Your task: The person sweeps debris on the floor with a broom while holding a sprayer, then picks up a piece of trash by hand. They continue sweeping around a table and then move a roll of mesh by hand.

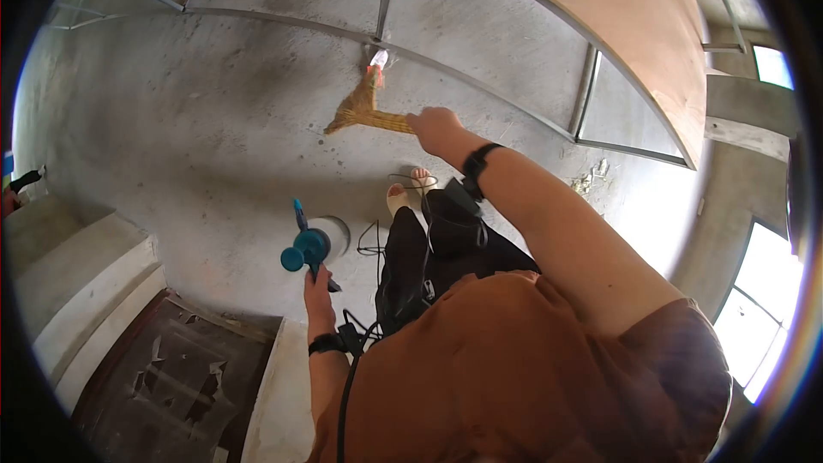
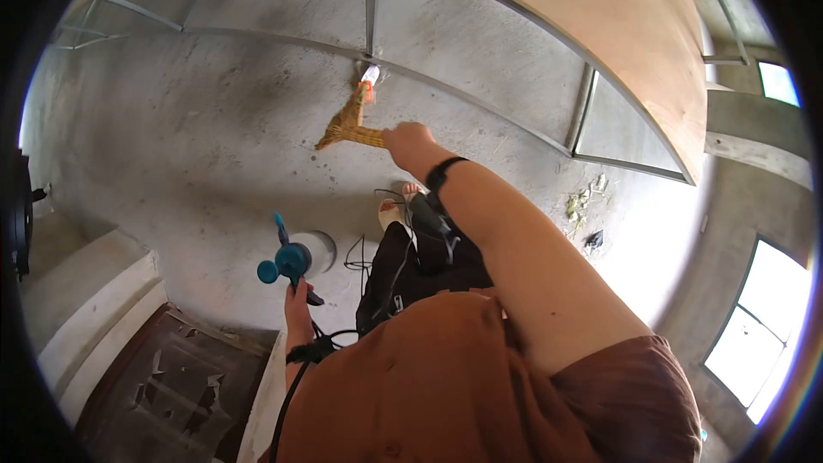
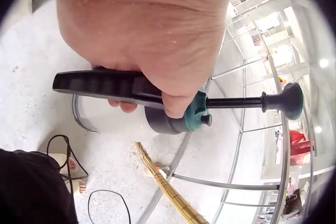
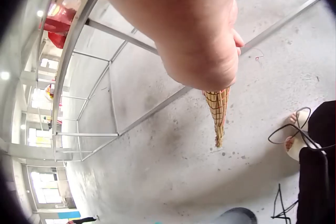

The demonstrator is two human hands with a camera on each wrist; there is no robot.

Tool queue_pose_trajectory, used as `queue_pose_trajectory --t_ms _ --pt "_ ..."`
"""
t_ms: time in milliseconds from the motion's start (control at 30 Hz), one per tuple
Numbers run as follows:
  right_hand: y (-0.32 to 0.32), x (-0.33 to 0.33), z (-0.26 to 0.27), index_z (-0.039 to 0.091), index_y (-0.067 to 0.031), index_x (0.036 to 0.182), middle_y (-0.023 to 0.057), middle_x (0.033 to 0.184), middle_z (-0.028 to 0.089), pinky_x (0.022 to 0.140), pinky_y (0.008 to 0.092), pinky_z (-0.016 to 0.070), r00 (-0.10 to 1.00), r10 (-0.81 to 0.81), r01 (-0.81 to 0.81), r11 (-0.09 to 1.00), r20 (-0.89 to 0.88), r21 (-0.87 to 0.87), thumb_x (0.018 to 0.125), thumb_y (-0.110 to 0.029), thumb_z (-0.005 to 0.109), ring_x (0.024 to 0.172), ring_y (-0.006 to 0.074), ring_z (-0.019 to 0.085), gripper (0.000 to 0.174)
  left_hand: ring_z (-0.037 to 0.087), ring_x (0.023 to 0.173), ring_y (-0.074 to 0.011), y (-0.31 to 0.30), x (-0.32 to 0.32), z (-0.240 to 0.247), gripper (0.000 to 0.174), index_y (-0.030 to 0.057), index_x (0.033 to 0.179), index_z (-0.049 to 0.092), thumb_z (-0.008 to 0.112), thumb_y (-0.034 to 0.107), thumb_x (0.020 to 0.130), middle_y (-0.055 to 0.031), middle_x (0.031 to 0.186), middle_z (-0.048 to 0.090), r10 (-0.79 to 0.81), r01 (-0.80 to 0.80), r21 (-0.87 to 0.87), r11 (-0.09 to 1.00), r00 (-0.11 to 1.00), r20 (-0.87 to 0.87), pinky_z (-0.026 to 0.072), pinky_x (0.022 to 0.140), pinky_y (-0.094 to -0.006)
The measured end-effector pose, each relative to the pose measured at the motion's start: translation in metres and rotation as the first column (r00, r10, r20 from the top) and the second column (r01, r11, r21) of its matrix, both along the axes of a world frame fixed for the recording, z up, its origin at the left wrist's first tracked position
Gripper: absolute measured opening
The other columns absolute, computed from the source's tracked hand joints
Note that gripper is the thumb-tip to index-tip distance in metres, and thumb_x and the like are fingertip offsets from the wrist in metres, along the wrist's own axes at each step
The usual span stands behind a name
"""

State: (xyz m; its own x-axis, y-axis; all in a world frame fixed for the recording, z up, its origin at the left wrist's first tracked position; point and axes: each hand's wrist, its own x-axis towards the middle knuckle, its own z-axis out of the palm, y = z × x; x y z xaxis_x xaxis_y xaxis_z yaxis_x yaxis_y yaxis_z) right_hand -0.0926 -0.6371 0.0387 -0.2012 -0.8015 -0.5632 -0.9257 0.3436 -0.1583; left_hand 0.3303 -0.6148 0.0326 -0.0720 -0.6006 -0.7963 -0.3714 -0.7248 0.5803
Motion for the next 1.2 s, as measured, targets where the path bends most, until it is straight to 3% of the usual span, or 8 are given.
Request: queue_pose_trajectory --t_ms 300,400,500,600,767,833,967,1200 --pt "-0.055 -0.006 -0.071 0.061 -0.0093 0.101 0.0123 0.089 0.065 0.068 0.0401 0.0521 0.978 -0.207 0.208 0.977 -0.018 0.048 0.081 -0.014 0.053 0.084 0.0287 0.064 0.022 0.052 0.077 -0.0157 0.046 0.025 -0.004 0.028 0.0040 0.097 0.052 0.055 0.031 0.088 -0.0049 0.079 0.056 0.167 -0.189 0.265 0.945 0.980 0.104 0.0394 0.076 -0.0302" --pt "0.011 -0.032 -0.087 0.060 -0.0096 0.101 0.0130 0.086 0.065 0.067 0.0408 0.0517 0.961 -0.274 0.276 0.960 -0.039 0.043 0.082 -0.013 0.050 0.083 0.0288 0.064 0.022 0.051 0.076 -0.0159 0.060 0.041 -0.019 0.031 0.0038 0.098 0.051 0.055 0.033 0.088 -0.0053 0.079 0.056 0.161 -0.195 0.319 0.927 0.978 0.132 0.0397 0.075 -0.0299" --pt "0.110 -0.054 -0.076 0.045 -0.0144 0.122 0.0132 0.089 0.063 0.069 0.0419 0.0500 0.973 -0.222 0.230 0.947 -0.062 0.226 0.081 -0.010 0.049 0.084 0.0294 0.062 0.042 0.053 0.070 -0.0181 0.064 0.042 -0.020 0.035 -0.0010 0.095 0.051 0.055 0.033 0.087 -0.0087 0.074 0.055 0.197 -0.237 0.293 0.926 0.967 0.160 0.0434 0.067 -0.0309" --pt "0.204 -0.062 -0.054 0.051 -0.0150 0.113 0.0118 0.091 0.064 0.073 0.0399 0.0503 0.930 -0.325 0.368 0.834 -0.173 0.411 0.081 -0.010 0.049 0.089 0.0284 0.062 0.033 0.053 0.068 -0.0187 0.060 0.046 -0.022 0.039 -0.0019 0.094 0.052 0.057 0.036 0.086 -0.0090 0.073 0.055 0.242 -0.275 0.279 0.920 0.959 0.147 0.0437 0.065 -0.0304" --pt "0.318 -0.063 -0.007 0.059 -0.0103 0.103 0.0107 0.098 0.065 0.076 0.0379 0.0510 0.870 -0.385 0.493 0.692 -0.309 0.526 0.083 -0.016 0.050 0.093 0.0270 0.062 0.023 0.050 0.067 -0.0158 0.026 0.014 -0.004 0.037 -0.0004 0.089 0.053 0.056 0.036 0.086 -0.0061 0.072 0.054 -0.021 -0.011 0.236 0.972 0.991 0.135 0.0404 0.065 -0.0281" --pt "0.340 -0.060 0.009 0.058 -0.0090 0.104 0.0119 0.100 0.064 0.079 0.0375 0.0500 0.759 -0.531 0.650 0.586 -0.377 0.484 0.083 -0.017 0.050 0.095 0.0273 0.062 0.024 0.046 0.067 -0.0124 0.013 0.007 -0.005 0.034 0.0015 0.089 0.054 0.055 0.035 0.087 -0.0024 0.072 0.053 -0.159 0.141 0.202 0.969 0.984 0.076 0.0359 0.063 -0.0258" --pt "0.353 -0.058 0.017 0.053 -0.0099 0.108 0.0156 0.097 0.063 0.079 0.0414 0.0479 0.671 -0.645 0.739 0.547 -0.365 0.393 0.081 -0.016 0.050 0.094 0.0307 0.061 0.027 0.046 0.071 -0.0113 -0.012 -0.031 0.005 0.031 0.0017 0.095 0.054 0.055 0.032 0.087 -0.0019 0.078 0.053 -0.295 0.281 0.138 0.950 0.950 0.096 0.0358 0.067 -0.0250" --pt "0.288 -0.046 0.002 0.046 -0.0212 0.122 0.0171 0.095 0.062 0.077 0.0439 0.0473 0.694 -0.701 0.719 0.665 -0.165 0.203 0.080 -0.016 0.050 0.092 0.0337 0.060 0.043 0.049 0.076 -0.0134 -0.038 -0.065 0.008 0.039 -0.0004 0.104 0.054 0.057 0.033 0.084 -0.0054 0.085 0.056 -0.489 0.500 -0.038 0.865 0.858 0.154 0.0396 0.071 -0.0270"
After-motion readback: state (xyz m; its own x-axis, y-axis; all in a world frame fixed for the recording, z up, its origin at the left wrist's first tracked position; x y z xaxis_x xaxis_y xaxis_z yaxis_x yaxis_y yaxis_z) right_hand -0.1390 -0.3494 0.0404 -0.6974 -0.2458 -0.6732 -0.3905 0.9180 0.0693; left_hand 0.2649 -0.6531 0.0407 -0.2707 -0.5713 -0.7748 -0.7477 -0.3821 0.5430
